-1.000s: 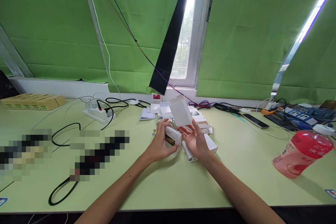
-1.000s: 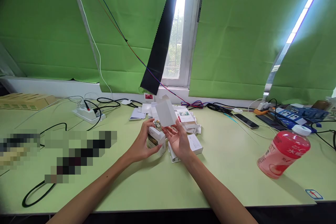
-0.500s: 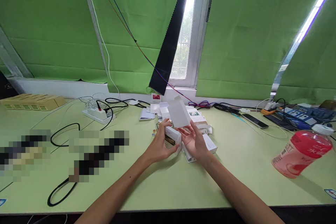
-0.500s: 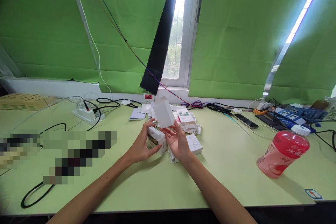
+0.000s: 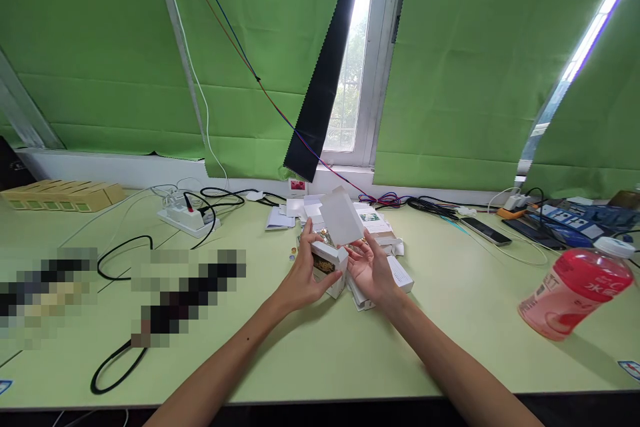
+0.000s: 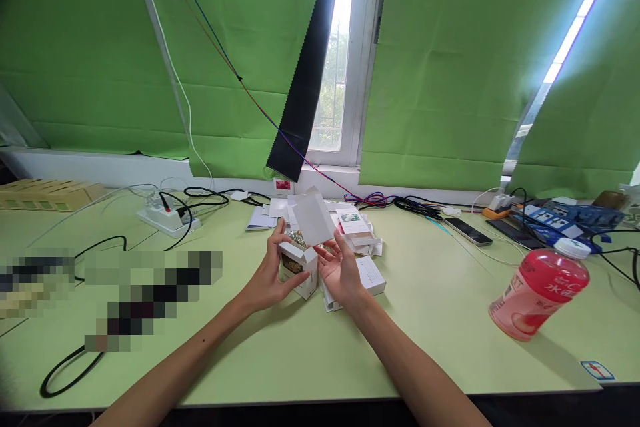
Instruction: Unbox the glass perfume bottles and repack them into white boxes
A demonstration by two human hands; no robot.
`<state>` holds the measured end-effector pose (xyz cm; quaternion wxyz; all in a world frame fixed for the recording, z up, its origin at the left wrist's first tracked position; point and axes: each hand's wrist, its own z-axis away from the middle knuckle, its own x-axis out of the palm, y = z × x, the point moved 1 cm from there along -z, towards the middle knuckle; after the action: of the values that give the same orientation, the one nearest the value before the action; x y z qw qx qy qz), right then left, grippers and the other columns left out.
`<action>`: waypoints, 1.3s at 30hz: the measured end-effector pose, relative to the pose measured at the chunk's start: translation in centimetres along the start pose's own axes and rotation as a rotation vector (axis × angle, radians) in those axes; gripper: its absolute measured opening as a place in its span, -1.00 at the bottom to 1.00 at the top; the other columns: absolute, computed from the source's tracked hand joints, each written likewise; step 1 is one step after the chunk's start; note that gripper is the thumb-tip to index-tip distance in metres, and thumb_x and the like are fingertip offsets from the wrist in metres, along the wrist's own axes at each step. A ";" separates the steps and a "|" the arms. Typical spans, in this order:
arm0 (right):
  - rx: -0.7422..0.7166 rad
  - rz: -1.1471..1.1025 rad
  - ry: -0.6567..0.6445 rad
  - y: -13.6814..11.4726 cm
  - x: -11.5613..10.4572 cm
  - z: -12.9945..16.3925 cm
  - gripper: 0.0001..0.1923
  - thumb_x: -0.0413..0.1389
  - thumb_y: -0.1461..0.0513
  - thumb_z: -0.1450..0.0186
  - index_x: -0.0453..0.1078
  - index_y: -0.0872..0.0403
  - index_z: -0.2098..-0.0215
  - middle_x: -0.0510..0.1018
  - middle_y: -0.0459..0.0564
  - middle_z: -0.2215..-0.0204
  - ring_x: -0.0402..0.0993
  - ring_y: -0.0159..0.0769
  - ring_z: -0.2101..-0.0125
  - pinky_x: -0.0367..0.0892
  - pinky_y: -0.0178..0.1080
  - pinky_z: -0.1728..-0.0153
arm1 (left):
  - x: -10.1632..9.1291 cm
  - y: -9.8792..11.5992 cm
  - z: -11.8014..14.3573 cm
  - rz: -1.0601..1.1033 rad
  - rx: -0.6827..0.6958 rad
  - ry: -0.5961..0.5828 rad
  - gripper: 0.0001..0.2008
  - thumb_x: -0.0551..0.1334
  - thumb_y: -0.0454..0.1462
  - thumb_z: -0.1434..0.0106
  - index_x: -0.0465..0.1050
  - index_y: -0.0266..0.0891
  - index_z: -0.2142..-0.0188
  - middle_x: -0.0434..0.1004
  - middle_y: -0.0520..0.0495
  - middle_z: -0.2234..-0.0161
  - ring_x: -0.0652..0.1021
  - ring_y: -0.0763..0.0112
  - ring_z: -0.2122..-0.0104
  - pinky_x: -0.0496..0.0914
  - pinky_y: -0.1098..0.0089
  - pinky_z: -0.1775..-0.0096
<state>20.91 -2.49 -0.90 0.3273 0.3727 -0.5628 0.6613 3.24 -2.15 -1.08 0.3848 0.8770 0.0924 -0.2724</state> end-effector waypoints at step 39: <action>-0.059 0.056 0.028 -0.1 -0.3 -0.1 -0.69 0.37 0.07 -0.19 0.48 0.11 0.27 0.64 0.14 0.23 0.62 -0.14 0.16 0.61 -0.23 0.23 | -0.3 1.6 -0.6 -0.140 -0.044 0.145 -0.61 0.36 -0.11 -0.18 0.16 -0.13 0.20 0.19 -0.21 -0.11 0.30 0.02 -0.23 0.39 0.04 -0.09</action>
<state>21.14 -2.39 -1.14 0.3272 0.3377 -0.5878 0.6583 3.79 -2.83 0.45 0.3765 0.8771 0.1871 -0.2322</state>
